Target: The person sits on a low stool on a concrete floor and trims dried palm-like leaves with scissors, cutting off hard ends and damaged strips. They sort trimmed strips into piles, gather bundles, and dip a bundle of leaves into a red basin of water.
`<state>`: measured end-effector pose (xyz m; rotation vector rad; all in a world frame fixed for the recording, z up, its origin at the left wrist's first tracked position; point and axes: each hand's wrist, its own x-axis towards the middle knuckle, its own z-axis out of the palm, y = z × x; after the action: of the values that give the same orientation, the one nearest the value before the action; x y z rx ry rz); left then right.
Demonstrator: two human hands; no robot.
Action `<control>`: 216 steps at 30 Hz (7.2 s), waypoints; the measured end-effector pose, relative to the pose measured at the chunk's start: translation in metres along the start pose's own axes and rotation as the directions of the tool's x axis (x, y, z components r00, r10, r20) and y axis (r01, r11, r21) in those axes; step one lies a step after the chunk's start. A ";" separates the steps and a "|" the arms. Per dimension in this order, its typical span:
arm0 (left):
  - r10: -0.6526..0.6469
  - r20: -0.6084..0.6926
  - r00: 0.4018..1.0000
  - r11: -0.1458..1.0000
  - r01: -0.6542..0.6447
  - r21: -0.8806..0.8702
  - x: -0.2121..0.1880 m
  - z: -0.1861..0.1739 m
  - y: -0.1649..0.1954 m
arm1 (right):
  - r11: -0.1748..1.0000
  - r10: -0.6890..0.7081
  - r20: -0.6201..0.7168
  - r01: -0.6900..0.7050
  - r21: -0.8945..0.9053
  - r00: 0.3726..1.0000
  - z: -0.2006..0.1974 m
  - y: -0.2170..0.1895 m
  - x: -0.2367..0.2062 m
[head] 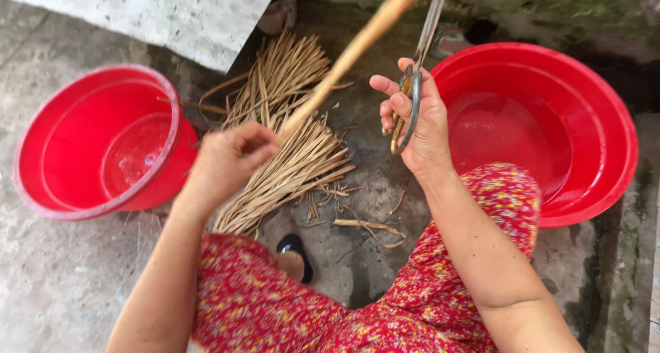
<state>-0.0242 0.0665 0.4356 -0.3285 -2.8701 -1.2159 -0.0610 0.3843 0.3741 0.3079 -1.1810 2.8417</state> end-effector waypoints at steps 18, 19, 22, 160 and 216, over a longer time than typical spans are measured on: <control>0.065 0.282 0.957 0.779 0.128 -0.614 0.078 0.136 0.007 | 0.956 0.174 -0.087 -0.189 -0.223 0.981 -0.010 0.035 0.013; 0.067 0.286 0.956 0.787 0.125 -0.604 0.085 0.140 0.002 | 0.946 0.192 -0.094 -0.210 -0.247 0.977 -0.014 0.037 0.015; 0.081 0.165 0.983 0.719 0.057 -0.692 0.103 0.150 -0.014 | 0.907 0.070 -0.188 -0.141 -0.398 0.980 -0.036 0.030 0.022; -0.206 0.263 0.943 0.178 0.300 -0.937 0.096 0.157 -0.037 | 0.993 0.018 0.057 -0.011 -0.115 0.998 -0.049 -0.022 -0.006; -0.111 0.249 0.962 0.685 0.256 -0.682 0.086 0.098 -0.068 | 0.744 0.274 0.016 -0.201 -0.638 0.962 -0.067 0.012 -0.008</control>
<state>-0.1146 0.1062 0.3264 -0.1459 -2.4527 -2.4467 -0.0660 0.4238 0.3178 0.2851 -2.2457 2.4080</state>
